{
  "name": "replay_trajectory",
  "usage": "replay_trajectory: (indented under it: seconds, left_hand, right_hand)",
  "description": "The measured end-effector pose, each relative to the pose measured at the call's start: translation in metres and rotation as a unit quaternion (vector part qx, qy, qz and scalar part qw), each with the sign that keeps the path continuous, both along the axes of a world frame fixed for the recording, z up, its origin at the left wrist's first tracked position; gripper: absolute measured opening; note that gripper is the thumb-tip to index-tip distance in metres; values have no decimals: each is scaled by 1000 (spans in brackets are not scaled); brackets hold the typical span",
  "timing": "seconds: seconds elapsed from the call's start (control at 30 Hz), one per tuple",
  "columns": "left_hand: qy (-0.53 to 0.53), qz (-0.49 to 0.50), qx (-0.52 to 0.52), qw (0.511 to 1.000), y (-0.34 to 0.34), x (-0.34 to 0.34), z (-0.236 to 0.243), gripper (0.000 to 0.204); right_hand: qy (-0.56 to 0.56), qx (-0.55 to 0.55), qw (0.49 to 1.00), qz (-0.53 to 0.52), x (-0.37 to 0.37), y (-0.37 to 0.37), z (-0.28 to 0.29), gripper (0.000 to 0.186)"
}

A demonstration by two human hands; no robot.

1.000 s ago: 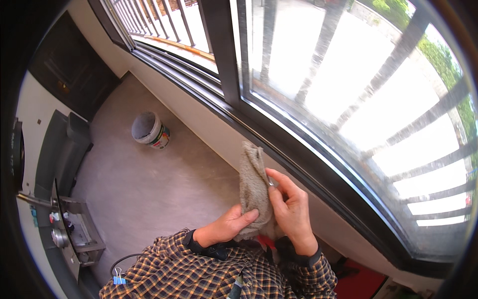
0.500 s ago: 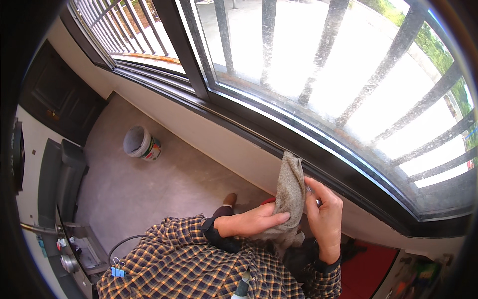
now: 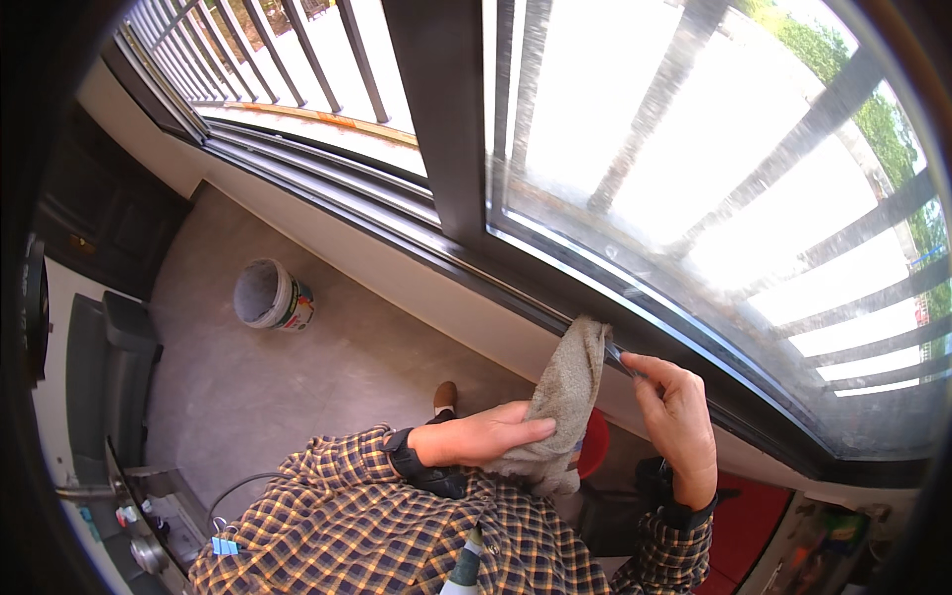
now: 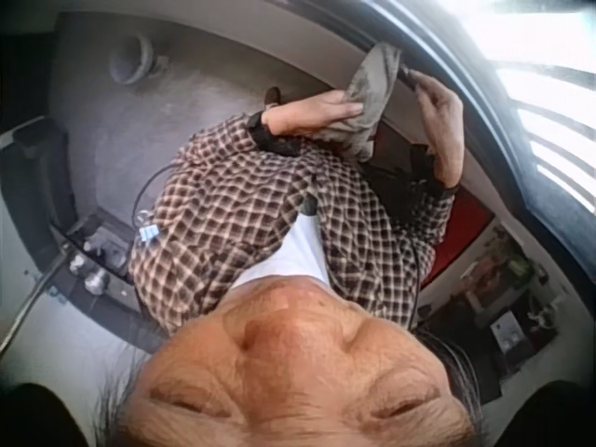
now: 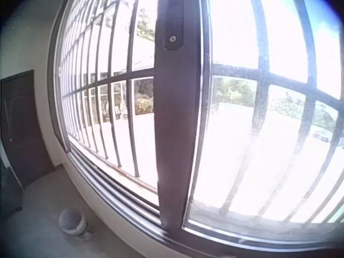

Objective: The person wipes a window track with a cloth and uses a metal spoon to scrape debris from the narrow grooves before sliding the window shut.

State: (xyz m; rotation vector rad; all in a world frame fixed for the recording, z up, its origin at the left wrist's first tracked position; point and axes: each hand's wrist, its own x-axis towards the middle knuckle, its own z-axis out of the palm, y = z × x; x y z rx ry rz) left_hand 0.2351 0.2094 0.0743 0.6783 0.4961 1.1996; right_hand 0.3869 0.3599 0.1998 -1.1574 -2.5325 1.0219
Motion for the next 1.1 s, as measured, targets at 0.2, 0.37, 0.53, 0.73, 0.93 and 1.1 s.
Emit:
replay_trajectory:
  seconds: [0.2, 0.37, 0.53, 0.73, 0.93, 1.1]
  left_hand:
    - [129, -70, 56, 988, -8, -14, 22, 47]
    - [157, -76, 28, 984, -11, -12, 12, 54]
    - [164, -70, 23, 984, -12, -22, 21, 54]
    - [123, -56, 11, 991, -15, -10, 18, 50]
    - [-7, -51, -16, 999, -17, 1, -5, 46]
    - [-38, -24, -49, 998, -25, -6, -1, 39]
  right_hand:
    - [35, -51, 998, -14, 24, -10, -10, 25]
    - [39, -44, 997, -45, 32, -23, -15, 25]
    - [65, -56, 996, -39, 35, -22, -21, 26]
    - [53, -124, 989, -53, 27, -30, -12, 26]
    - [93, 31, 995, -6, 3, -59, -10, 26]
    - [76, 136, 988, 19, -13, -62, -13, 23]
